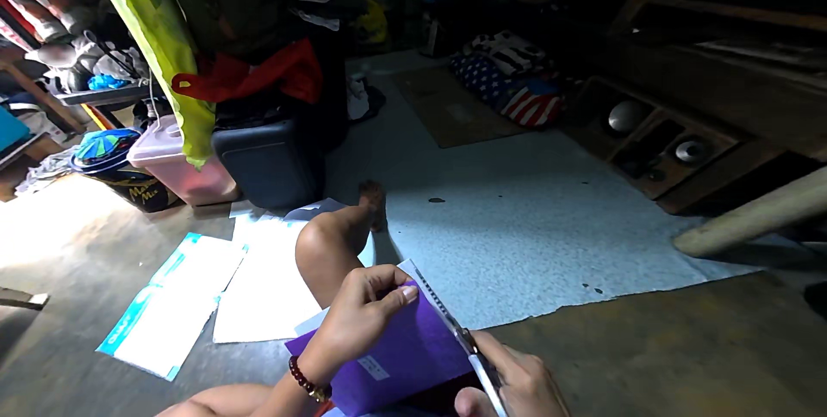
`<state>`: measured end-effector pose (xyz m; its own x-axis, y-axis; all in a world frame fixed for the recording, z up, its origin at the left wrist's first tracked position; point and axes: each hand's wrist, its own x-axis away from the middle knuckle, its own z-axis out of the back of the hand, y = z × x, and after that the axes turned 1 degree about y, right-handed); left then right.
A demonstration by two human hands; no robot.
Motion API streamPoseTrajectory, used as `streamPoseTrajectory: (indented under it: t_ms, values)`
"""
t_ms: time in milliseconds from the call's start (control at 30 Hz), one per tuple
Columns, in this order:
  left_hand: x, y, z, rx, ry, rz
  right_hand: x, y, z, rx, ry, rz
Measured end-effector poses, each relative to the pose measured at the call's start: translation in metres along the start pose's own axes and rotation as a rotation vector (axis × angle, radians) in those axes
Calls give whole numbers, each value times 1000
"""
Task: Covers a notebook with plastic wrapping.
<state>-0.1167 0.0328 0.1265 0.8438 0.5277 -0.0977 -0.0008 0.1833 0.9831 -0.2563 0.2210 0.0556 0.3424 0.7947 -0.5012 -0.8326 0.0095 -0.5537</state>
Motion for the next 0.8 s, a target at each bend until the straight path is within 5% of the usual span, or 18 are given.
streamPoseTrajectory:
  t_ms: [400,600,800]
  values:
    - [-1,-1,1,7,-47,-105,-26,11,6,-472,159,-187]
    - [-2,-1,-5,-7,24,-78,-48,-8,-7,-803,209,-55]
    - [-2,0,-7,-24,67,-54,-61,-21,-13,-814,202,-7]
